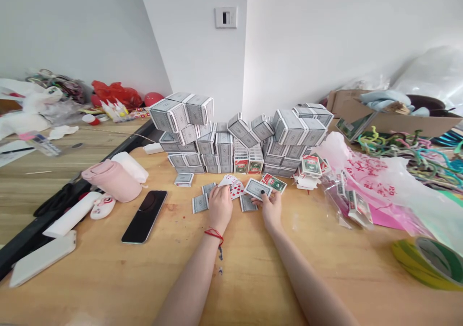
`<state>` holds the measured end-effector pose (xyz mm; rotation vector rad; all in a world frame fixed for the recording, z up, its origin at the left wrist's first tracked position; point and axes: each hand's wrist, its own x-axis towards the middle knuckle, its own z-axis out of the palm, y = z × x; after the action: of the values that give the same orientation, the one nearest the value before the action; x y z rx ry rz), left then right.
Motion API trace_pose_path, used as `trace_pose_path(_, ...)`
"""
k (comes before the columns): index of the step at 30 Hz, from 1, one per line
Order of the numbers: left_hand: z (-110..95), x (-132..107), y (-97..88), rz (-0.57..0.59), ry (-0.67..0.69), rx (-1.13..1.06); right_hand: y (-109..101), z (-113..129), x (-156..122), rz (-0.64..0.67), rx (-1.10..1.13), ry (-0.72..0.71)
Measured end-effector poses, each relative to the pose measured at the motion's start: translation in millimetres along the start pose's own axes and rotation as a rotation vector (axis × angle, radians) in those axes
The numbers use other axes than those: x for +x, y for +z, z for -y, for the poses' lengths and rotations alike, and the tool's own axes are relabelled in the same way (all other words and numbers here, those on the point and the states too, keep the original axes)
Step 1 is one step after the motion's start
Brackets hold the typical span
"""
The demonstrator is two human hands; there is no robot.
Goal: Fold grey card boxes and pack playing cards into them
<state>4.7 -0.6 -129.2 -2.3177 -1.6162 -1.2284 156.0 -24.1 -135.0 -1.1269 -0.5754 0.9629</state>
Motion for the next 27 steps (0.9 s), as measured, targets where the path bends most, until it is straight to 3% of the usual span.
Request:
trace_pose_path(4, -4.6, -0.9, -2.2, -0.109, -0.004, -0.063, 1.5, 1.2, -0.2, 0.104, 0.032, 0.005)
trace_pose_path(8, -12.3, 0.7, -11.1, -0.082, 0.037, -0.178, 2.1, -0.3, -0.3, 0.162, 0.015, 0.006)
trace_pose_path(12, -16.1, 3.4, -19.5, -0.145, 0.002, -0.225, 2.0, -0.8, -0.7, 0.162, -0.037, -0.016)
trace_pose_path(16, -9.3, 3.4, -16.0, -0.195, -0.077, -0.282, 0.6, 0.6, 1.5, 0.119, -0.028, 0.0)
trace_pose_path(20, -3.3, 0.9, -8.5, -0.071, -0.107, -0.412, -3.0, 5.1, 4.9, 0.106, 0.033, 0.062)
trace_pose_path(27, -10.5, -0.8, -12.7, 0.068, -0.288, -0.679, -5.9, 9.4, 3.6, 0.221, 0.013, 0.071)
